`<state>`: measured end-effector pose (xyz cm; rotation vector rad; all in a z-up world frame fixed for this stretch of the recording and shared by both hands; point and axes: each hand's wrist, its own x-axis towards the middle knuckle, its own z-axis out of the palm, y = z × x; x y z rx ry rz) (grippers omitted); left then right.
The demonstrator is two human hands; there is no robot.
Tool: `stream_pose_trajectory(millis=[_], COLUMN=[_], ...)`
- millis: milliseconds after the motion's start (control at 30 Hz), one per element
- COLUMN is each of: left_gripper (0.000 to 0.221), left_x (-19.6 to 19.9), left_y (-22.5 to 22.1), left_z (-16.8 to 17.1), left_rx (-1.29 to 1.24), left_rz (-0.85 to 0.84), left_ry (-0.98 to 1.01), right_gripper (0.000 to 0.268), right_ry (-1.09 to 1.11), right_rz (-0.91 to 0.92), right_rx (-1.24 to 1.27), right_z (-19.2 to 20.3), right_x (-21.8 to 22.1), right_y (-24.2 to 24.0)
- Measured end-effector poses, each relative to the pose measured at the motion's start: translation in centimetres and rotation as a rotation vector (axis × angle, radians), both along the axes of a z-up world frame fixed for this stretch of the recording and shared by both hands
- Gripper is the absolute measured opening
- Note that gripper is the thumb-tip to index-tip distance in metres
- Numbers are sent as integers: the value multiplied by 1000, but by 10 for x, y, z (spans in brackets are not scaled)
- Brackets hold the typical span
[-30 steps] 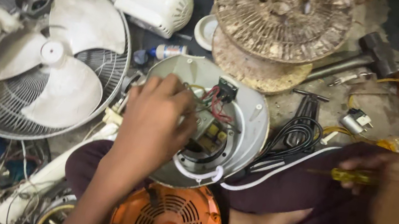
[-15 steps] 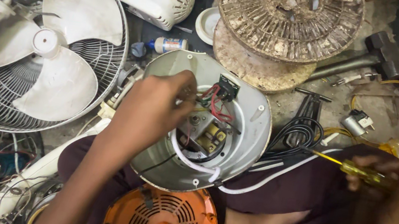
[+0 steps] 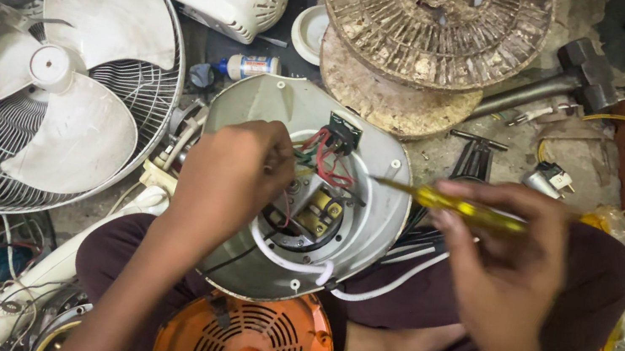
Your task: The person sits on the floor and repairs a fan motor by stripping wires with pliers and connecting them to the motor terminals using a screwdriver. They handle the motor housing, wires, and tools throughout the process.
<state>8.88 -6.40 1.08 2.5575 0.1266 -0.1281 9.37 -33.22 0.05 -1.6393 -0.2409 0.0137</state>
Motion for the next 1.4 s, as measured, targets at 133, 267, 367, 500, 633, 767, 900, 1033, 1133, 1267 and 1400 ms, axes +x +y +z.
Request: stream_pose_trajectory(millis=[133, 267, 367, 500, 633, 767, 900, 1033, 1133, 1267, 1400], left_gripper=[14, 13, 13, 10, 6, 7, 9, 8, 11, 8, 17], left_x=[0, 1, 0, -1, -2, 0, -2, -4, -2, -6, -19], left_y=[-2, -3, -2, 0, 0, 0, 1, 3, 4, 1, -11], left_z=[0, -3, -4, -4, -4, -4, -3, -2, 0, 9, 17], left_rx=[50, 31, 5, -44, -83, -79, -93, -133, -162, -126, 133], left_rz=[-12, -33, -29, -56, -74, -75, -109, -164, -210, -224, -193], left_ry=[-36, -84, -74, -105, -117, -97, -116, -126, -125, -135, -198], right_gripper=[27, 24, 24, 25, 24, 24, 26, 26, 26, 25, 24], right_ry=[-147, -51, -170, -243, -257, -246, -190, -176, -258, -252, -228], right_rz=[100, 168, 223, 224, 235, 236, 237, 238, 221, 213, 206], right_rx=[-260, -361, -364, -397, -400, -405, -368, -377, -444, -435, -403], right_z=[-4, -4, -7, -11, -13, -13, -12, -11, -11, -11, -13], right_x=[12, 26, 32, 35, 35, 35, 34, 33, 34, 33, 32], right_y=[18, 21, 27, 33, 33, 33, 35, 36, 36, 38, 37])
